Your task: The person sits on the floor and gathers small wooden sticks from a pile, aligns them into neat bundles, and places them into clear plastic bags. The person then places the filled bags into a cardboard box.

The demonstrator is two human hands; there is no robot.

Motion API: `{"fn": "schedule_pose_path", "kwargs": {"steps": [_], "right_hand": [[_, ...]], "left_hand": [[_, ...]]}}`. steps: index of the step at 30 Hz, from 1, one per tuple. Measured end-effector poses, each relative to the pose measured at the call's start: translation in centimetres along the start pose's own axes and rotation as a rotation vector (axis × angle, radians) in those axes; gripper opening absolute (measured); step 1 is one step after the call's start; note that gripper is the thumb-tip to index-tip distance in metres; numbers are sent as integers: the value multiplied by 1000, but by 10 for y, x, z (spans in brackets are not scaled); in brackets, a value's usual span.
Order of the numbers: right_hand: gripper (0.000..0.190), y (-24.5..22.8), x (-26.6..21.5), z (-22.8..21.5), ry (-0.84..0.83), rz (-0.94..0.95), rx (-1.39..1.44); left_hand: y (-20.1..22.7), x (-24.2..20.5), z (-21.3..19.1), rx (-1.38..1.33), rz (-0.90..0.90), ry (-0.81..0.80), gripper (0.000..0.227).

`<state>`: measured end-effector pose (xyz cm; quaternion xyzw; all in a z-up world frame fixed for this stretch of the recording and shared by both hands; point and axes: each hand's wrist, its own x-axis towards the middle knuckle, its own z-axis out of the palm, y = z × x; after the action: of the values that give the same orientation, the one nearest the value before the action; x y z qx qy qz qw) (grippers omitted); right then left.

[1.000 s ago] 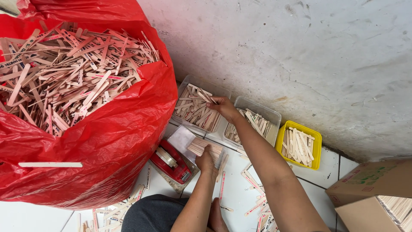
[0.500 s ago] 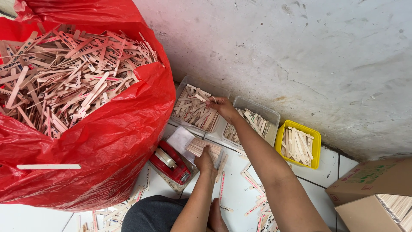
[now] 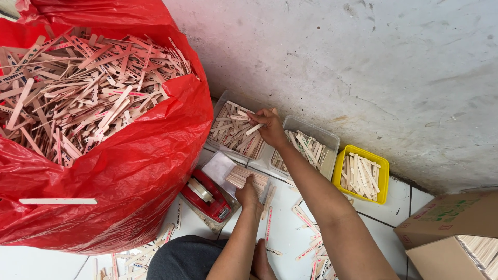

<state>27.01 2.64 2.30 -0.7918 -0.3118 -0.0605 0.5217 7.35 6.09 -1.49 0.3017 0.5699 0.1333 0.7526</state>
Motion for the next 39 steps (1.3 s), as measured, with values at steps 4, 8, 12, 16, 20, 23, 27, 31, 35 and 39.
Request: {"fn": "schedule_pose_path", "kwargs": {"steps": [4, 8, 12, 16, 20, 23, 27, 31, 35, 39], "right_hand": [[25, 9, 2, 1, 16, -1, -22], [26, 3, 5, -1, -11, 143, 164], [20, 3, 4, 6, -31, 284, 389], [18, -22, 5, 3, -22, 308, 441], [14, -39, 6, -9, 46, 548, 753], [23, -62, -1, -27, 47, 695, 944], [31, -98, -18, -52, 17, 711, 907], [25, -103, -77, -84, 6, 659, 689], [22, -130, -172, -120, -85, 653, 120], [26, -129, -284, -124, -38, 700, -54]], "left_hand": [[-1, 0, 0, -13, 6, -9, 53], [-6, 7, 0, -34, 11, -13, 53], [-3, 3, 1, -50, 6, -14, 54], [-9, 10, 1, -61, 5, -15, 53], [-6, 12, 3, -32, -13, -19, 60], [0, 2, 4, 1, -21, -36, 67], [16, -23, -1, -54, -30, -83, 70], [-17, 14, 4, -160, -53, -161, 70], [-59, 65, -9, -274, -130, -399, 49], [-29, 1, -27, -272, -164, -623, 47]]}}
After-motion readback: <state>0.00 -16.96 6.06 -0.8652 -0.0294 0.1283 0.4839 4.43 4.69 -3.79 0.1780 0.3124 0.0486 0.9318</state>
